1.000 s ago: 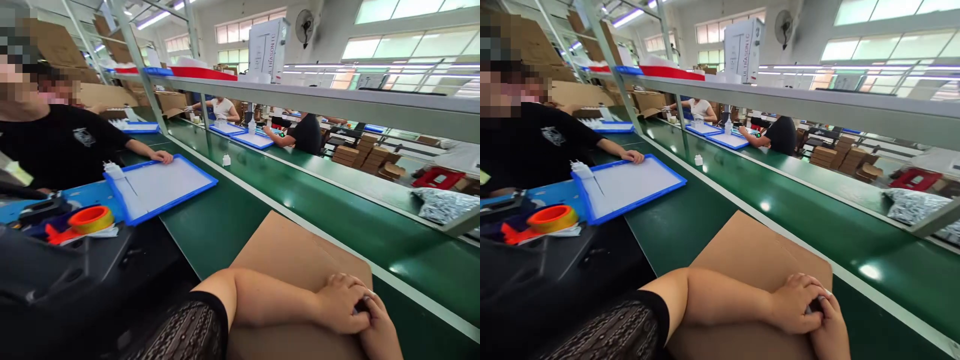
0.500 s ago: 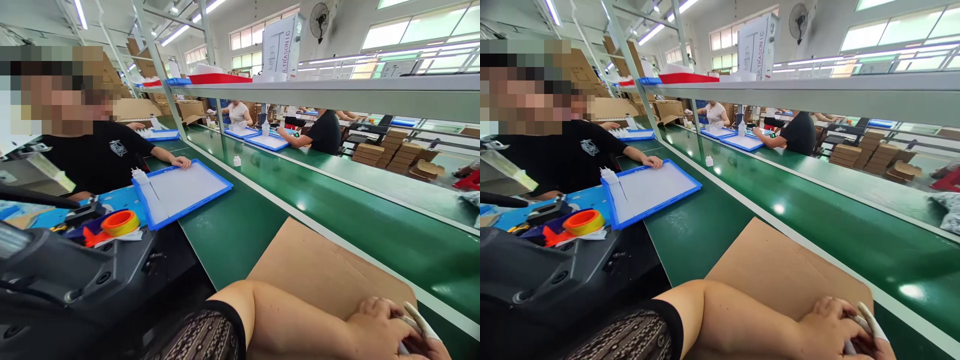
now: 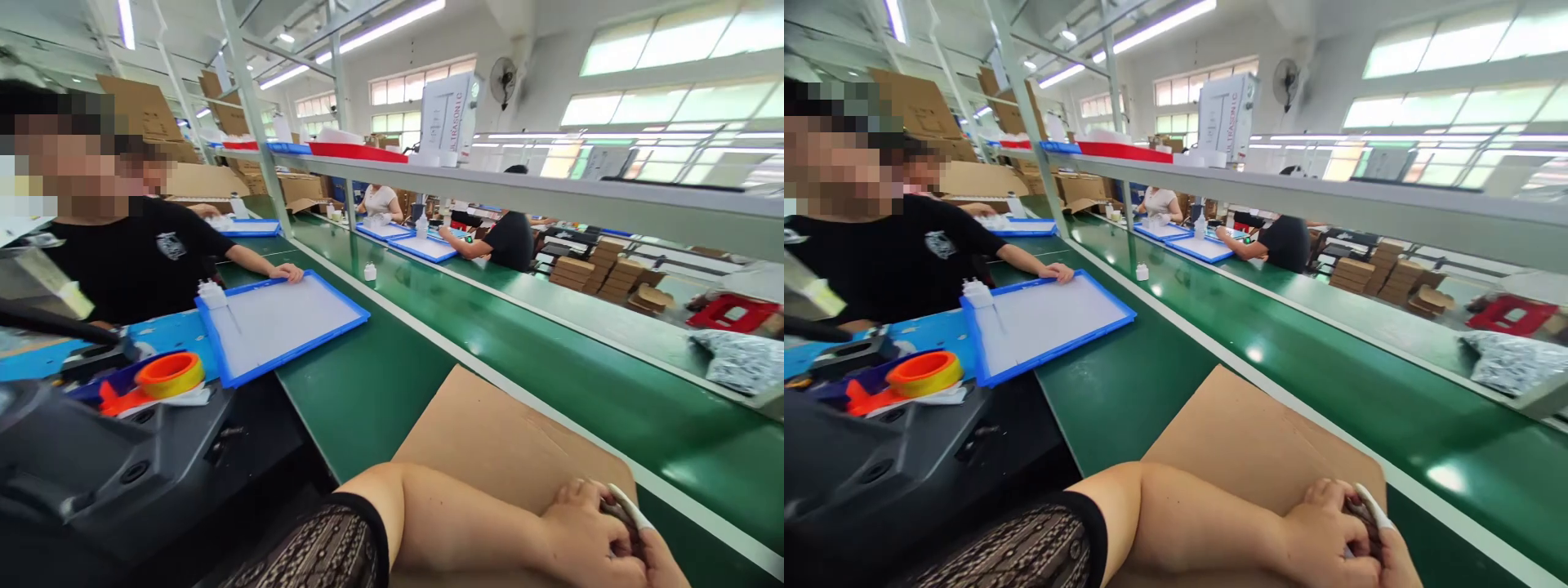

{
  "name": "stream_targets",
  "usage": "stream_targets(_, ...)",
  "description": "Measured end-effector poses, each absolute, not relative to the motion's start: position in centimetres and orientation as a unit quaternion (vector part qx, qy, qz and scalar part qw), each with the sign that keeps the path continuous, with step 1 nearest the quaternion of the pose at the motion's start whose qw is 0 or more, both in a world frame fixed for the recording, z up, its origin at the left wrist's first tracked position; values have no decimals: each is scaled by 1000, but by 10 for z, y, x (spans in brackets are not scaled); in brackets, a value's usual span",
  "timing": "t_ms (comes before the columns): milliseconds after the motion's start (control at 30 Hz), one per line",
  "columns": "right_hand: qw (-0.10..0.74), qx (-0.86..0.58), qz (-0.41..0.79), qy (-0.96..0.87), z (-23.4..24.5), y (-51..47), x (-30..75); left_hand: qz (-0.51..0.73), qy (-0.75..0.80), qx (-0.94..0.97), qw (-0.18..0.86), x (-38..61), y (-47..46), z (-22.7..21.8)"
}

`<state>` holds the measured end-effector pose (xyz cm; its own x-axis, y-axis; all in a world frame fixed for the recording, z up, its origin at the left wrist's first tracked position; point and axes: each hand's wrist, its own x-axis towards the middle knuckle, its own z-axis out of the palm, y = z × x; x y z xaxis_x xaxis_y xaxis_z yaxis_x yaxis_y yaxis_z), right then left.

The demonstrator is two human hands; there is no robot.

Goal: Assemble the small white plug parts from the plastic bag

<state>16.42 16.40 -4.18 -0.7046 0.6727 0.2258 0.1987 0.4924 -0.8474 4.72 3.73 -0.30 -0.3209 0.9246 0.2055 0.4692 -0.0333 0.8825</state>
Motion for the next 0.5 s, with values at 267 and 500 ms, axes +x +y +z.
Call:
stream_targets(267, 315, -238, 450, -801, -4, 122, 162, 500, 654, 531, 199, 57, 29, 5)
stream_targets(500, 351, -239, 474, -772, -8, 112, 163, 488, 647, 556, 183, 58, 28, -2)
